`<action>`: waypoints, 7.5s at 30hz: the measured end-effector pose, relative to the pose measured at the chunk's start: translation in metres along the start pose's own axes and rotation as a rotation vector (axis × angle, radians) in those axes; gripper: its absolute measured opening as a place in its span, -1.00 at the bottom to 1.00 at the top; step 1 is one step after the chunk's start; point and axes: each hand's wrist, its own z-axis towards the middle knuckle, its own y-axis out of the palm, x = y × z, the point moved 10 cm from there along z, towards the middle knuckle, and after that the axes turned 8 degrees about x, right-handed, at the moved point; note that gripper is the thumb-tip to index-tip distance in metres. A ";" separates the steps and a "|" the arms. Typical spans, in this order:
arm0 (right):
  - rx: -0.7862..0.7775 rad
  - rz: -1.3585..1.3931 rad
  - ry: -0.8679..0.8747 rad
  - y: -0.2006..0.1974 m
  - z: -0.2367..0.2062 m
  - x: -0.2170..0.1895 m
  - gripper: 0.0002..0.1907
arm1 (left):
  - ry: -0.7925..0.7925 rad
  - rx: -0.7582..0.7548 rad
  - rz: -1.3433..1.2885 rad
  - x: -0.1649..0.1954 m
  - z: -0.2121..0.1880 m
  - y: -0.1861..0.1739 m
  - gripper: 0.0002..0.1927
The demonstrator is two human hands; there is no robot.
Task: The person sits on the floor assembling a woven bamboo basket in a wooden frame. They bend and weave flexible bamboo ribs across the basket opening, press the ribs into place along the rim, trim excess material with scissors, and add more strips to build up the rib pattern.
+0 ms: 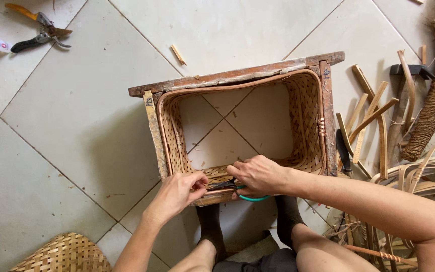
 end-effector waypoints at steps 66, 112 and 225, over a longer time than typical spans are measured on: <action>0.042 0.000 -0.176 0.016 0.006 -0.008 -0.35 | 0.015 0.276 -0.024 -0.001 0.003 -0.037 -0.84; 1.243 -0.161 0.426 -0.185 -0.137 0.204 -0.81 | 0.704 0.788 0.464 0.101 0.147 -0.060 -0.53; 0.278 0.159 -0.260 -0.035 0.017 -0.066 -0.53 | 0.643 0.689 0.414 0.000 -0.080 -0.015 -0.52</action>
